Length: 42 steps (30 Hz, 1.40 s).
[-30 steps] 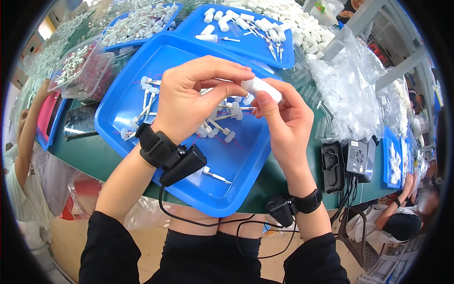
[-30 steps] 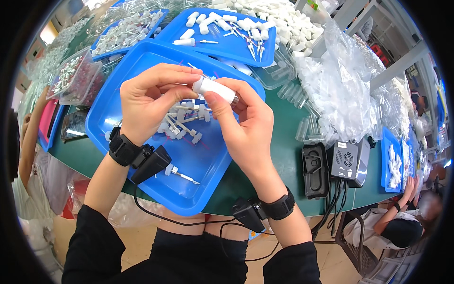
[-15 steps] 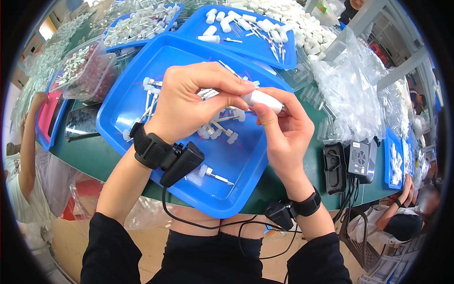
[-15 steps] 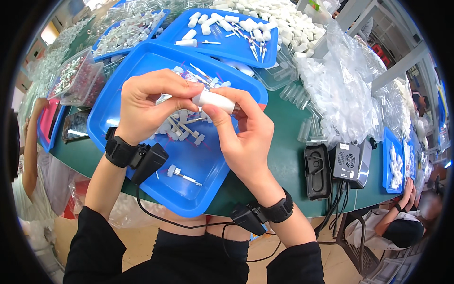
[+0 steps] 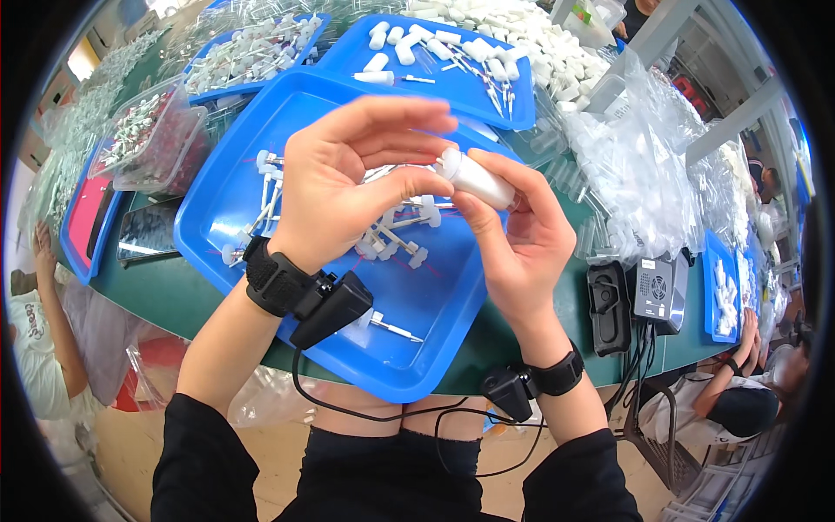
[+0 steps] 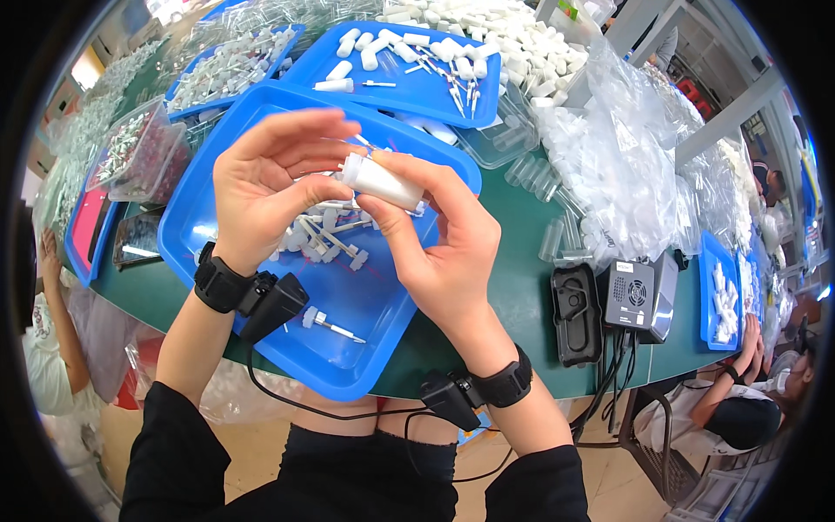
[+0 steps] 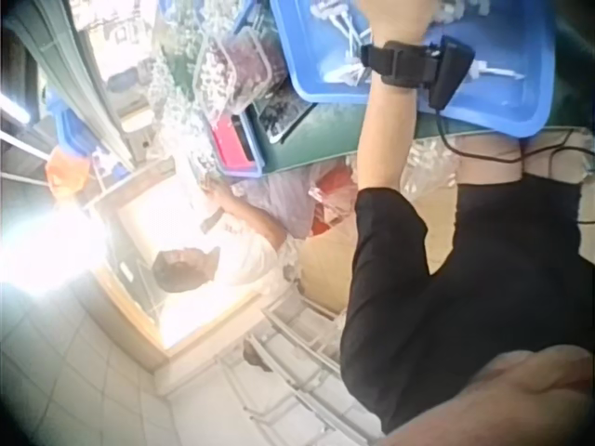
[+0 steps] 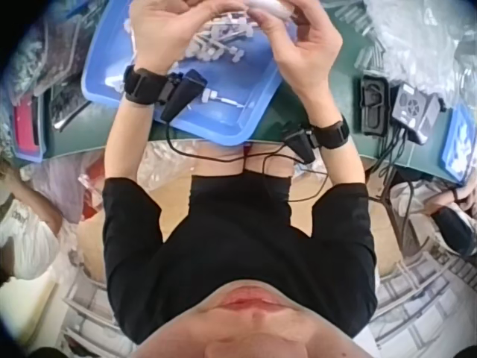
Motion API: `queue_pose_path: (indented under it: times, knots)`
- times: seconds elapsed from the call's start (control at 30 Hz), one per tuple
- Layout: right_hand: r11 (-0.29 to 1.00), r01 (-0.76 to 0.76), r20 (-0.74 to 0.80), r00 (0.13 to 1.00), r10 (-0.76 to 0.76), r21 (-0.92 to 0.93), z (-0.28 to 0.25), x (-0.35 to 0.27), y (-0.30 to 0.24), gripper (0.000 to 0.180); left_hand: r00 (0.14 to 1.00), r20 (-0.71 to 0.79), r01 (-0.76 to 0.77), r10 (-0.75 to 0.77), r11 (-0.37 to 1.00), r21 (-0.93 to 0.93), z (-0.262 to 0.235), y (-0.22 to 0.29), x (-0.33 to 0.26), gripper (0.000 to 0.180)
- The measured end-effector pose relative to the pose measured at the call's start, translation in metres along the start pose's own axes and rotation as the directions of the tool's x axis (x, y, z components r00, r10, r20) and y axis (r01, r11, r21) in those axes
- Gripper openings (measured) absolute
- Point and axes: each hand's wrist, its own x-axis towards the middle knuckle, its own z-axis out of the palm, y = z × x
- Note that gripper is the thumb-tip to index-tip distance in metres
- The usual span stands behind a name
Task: The person repeatedly picks up small white cylindrical components and thin metal rods from a blue tray. They insert the rods into the cylinders and place the assembled units back into the tray. The process is repetitive and involves handling small parts by hand.
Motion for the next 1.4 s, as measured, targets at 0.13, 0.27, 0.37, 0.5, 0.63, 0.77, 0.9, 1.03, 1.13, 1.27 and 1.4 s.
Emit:
queue_pose_path:
  times: [0.13,0.27,0.37,0.5,0.63,0.77,0.9,1.03,1.13,1.27,1.4]
  knots:
    - [0.986,0.059,-0.009,0.998,-0.061,-0.153,-0.002,0.0,0.001,0.027,0.991,0.135,-0.026,0.007,0.989,0.144,-0.01,-0.006,-0.001,0.026]
    - [0.977,0.075,-0.018,0.997,-0.08,-0.199,0.0,-0.002,0.0,0.026,0.982,0.188,-0.066,0.023,0.971,0.229,-0.015,-0.001,-0.001,0.027]
    - [0.982,0.059,0.004,0.998,-0.059,-0.179,-0.001,-0.002,0.001,0.026,0.978,0.203,-0.113,0.054,0.951,0.288,-0.016,-0.003,-0.001,0.025]
    - [0.983,0.045,-0.001,0.999,-0.046,-0.181,0.0,-0.002,0.001,0.026,0.976,0.183,-0.182,0.12,0.912,0.367,-0.013,-0.008,0.0,0.024]
    - [0.964,0.108,0.03,0.994,-0.103,-0.244,0.0,0.0,0.002,0.025,0.985,0.156,-0.123,0.077,0.944,0.307,-0.012,-0.008,-0.002,0.024]
    - [0.93,0.102,0.121,0.991,-0.063,-0.352,-0.007,0.006,-0.001,0.022,0.989,0.096,0.105,-0.112,0.991,0.078,-0.007,-0.008,-0.001,0.024]
    - [0.955,-0.185,0.191,0.954,0.232,-0.232,-0.005,0.002,-0.005,0.027,0.984,0.126,0.117,-0.124,0.991,0.062,-0.01,-0.01,0.0,0.023]
    - [0.849,-0.5,0.397,0.824,0.404,0.173,-0.011,0.004,-0.007,0.038,0.971,0.237,-0.004,-0.025,0.992,0.124,-0.01,-0.01,-0.001,0.023]
    - [0.679,-0.655,0.487,0.736,0.471,0.333,-0.01,0.004,-0.01,0.041,0.962,0.271,-0.033,-0.01,0.988,0.153,-0.007,-0.008,-0.001,0.023]
    - [0.424,-0.756,0.585,0.655,0.479,0.499,-0.004,0.005,-0.012,0.042,0.961,0.273,-0.103,0.041,0.971,0.217,-0.008,-0.01,0.0,0.023]
    - [0.32,-0.786,0.643,0.617,0.453,0.529,0.0,0.005,-0.01,0.044,0.968,0.252,-0.083,0.026,0.972,0.22,-0.007,-0.012,-0.001,0.022]
